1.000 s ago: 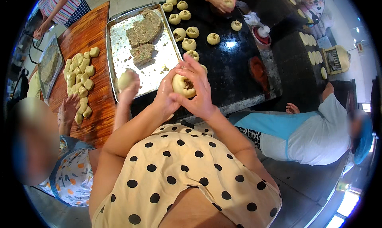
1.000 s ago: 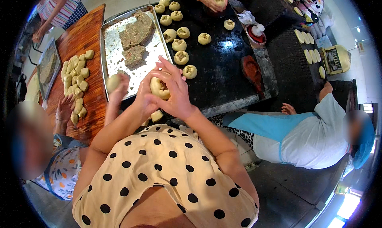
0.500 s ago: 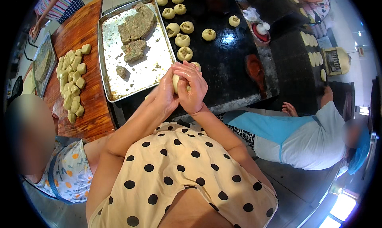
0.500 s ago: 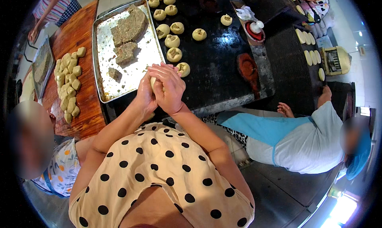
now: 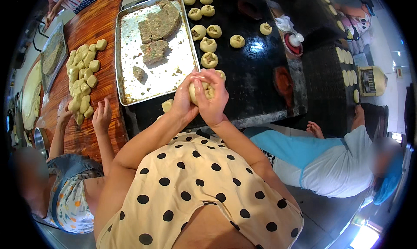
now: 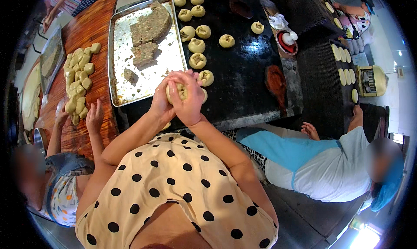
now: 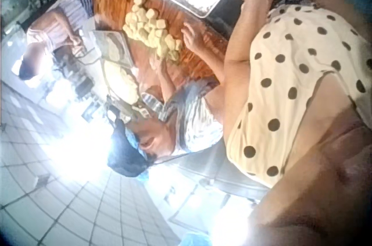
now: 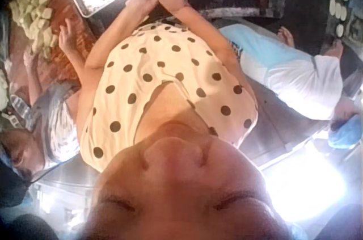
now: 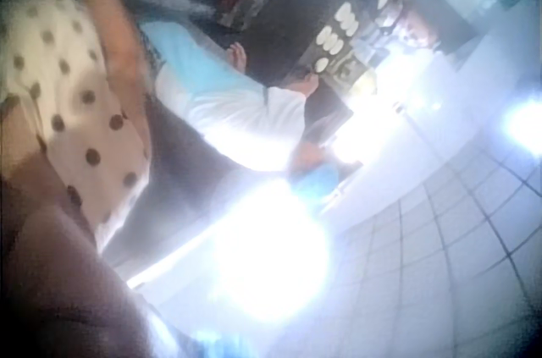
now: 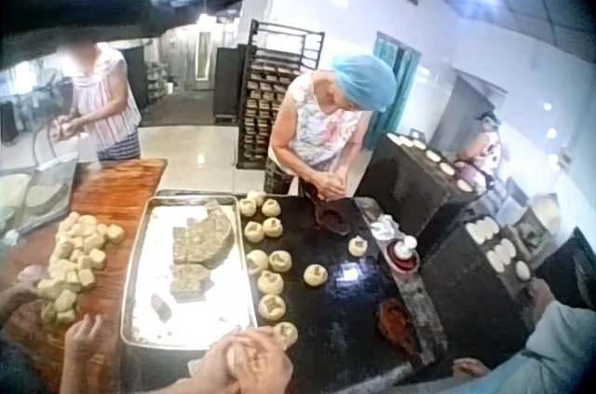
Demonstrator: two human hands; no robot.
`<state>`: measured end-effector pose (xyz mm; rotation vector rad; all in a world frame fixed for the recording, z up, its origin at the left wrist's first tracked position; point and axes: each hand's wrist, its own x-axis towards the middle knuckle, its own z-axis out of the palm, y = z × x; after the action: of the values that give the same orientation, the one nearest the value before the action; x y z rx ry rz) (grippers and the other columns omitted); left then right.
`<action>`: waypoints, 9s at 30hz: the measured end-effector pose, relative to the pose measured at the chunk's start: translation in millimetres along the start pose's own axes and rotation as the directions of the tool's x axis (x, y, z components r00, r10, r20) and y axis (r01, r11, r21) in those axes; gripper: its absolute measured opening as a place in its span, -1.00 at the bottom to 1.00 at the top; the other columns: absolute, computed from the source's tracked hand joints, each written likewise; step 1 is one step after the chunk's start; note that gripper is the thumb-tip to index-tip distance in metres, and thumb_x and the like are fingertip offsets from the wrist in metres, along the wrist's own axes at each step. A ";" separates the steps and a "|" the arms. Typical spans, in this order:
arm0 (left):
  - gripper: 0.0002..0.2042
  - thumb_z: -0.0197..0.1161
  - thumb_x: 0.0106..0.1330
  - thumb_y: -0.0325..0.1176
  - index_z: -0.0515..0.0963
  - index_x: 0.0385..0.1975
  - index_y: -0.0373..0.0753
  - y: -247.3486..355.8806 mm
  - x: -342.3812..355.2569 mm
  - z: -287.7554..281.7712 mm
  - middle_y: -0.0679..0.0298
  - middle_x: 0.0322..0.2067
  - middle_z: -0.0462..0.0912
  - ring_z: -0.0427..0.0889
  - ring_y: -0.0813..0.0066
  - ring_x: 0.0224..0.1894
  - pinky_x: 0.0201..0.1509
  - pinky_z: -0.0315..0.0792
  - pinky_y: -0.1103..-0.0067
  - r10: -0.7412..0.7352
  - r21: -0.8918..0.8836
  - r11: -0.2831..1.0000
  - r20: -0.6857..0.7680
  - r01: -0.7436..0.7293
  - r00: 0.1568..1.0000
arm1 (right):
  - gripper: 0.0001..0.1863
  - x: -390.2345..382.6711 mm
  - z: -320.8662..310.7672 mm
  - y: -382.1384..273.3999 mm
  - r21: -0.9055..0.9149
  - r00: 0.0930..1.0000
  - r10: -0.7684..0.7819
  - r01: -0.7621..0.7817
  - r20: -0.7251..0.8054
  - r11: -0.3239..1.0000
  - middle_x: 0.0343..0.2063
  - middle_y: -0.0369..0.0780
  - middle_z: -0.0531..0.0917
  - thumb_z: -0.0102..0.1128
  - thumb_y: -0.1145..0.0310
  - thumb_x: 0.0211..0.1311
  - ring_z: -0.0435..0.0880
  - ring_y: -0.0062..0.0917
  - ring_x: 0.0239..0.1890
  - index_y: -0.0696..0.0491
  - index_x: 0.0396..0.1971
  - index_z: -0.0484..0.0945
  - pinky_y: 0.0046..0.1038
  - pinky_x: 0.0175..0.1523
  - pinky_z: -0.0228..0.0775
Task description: The person prepares filled rolls by flattening pieces of dough by hand, scooping a meat-like filling into the center, and pinching the edges together to seal it. They handle the dough pieces one at a time and place the completed rolls onto a metal tray.
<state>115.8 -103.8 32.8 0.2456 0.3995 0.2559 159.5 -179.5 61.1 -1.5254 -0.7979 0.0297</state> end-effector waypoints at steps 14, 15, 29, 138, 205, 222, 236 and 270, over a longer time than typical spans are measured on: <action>-0.55 -0.07 0.49 0.01 0.40 0.12 -0.24 28.1 -12.4 -14.2 0.06 -0.03 0.59 0.65 0.28 0.01 0.08 0.60 0.35 -0.221 0.200 0.951 -0.088 0.235 0.971 | -0.38 5.4 -10.4 6.1 -0.078 0.855 -0.229 0.297 0.466 0.952 0.17 -0.03 0.54 0.48 0.13 0.05 0.33 -0.13 0.37 0.08 0.09 0.52 -0.10 0.43 0.09; -0.55 -0.08 0.50 0.03 0.43 0.09 -0.23 26.8 -15.8 -9.1 0.10 -0.01 0.57 0.65 0.32 0.01 0.07 0.60 0.36 -0.205 0.213 0.953 -0.076 0.217 0.976 | -0.62 0.2 -8.7 5.2 -0.020 0.894 -0.210 0.237 0.397 0.971 0.09 -0.03 0.60 0.38 0.28 0.15 0.41 -0.15 0.32 0.12 -0.07 0.60 -0.10 0.42 0.12; -0.57 0.03 0.47 -0.09 0.42 0.12 -0.32 48.7 -29.1 -6.3 0.08 0.01 0.58 0.64 0.30 0.01 0.09 0.57 0.39 -0.062 0.327 0.941 -0.100 0.091 0.993 | -0.54 -9.8 14.0 -12.1 0.039 0.979 -0.160 0.156 0.128 0.987 0.18 0.02 0.49 0.34 0.25 0.19 0.38 -0.14 0.31 0.16 0.04 0.50 -0.18 0.43 0.05; -0.48 0.34 -0.01 -0.53 0.50 0.06 -0.20 7.5 -58.2 -182.0 0.10 -0.17 0.53 0.56 0.08 -0.14 -0.04 0.48 0.35 -0.142 0.790 -0.589 0.108 -0.172 0.984 | -0.35 5.6 -100.7 221.0 -0.627 0.975 0.120 -0.211 -0.185 0.750 0.06 -0.09 0.45 0.54 0.29 -0.05 0.46 -0.18 0.13 0.01 0.09 0.47 -0.23 0.21 0.34; -0.81 0.06 0.47 -0.41 0.56 -0.09 -0.35 -25.4 -78.7 -207.1 0.30 -0.27 0.65 0.58 0.62 -0.25 -0.13 0.49 0.64 -0.257 0.851 0.404 -0.246 0.335 0.934 | -0.20 -138.1 13.4 200.1 -0.882 0.945 0.325 -0.116 0.044 0.457 0.45 0.11 -0.03 0.03 0.05 0.36 -0.08 -0.08 0.50 0.21 0.42 0.02 -0.05 0.52 -0.33; -0.73 0.03 0.52 -0.25 0.53 0.00 -0.29 0.0 -81.2 -197.1 0.26 -0.16 0.66 0.63 0.51 -0.13 0.02 0.52 0.55 -0.177 0.677 0.581 -0.436 0.452 0.882 | -0.63 -159.6 -61.6 194.4 -0.507 0.750 0.611 -0.641 -0.254 0.576 -0.04 -0.07 0.57 0.20 0.32 0.30 0.66 -0.32 -0.16 0.20 0.03 0.49 -0.35 -0.02 0.48; -0.65 0.10 0.48 -0.16 0.51 0.08 -0.27 -2.7 -56.5 -190.2 0.24 -0.02 0.61 0.56 0.53 0.03 0.15 0.41 0.56 -0.033 0.747 0.604 -0.325 0.278 0.945 | -0.71 -109.6 -34.5 128.1 -0.553 0.574 0.720 -0.479 0.390 0.682 -0.55 -0.24 0.59 0.47 0.32 0.00 0.56 -0.50 -0.54 0.13 -0.41 0.52 -0.43 -0.40 0.41; -0.47 0.16 0.37 -0.19 0.34 0.21 -0.43 101.9 -121.8 -227.1 -0.11 0.13 0.51 0.53 0.09 0.18 0.33 0.36 0.26 -0.040 -0.004 0.999 -0.357 0.041 0.933 | -0.13 11.4 170.3 229.7 -0.424 0.609 0.346 -0.017 0.714 0.905 0.29 -0.03 0.32 0.21 0.51 -0.03 0.41 -0.10 0.24 0.03 0.38 0.12 -0.26 0.30 0.30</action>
<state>-106.1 -1.9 -98.3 0.1935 0.7655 0.2596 191.7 -4.2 -162.7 -1.9856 -1.3908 0.8021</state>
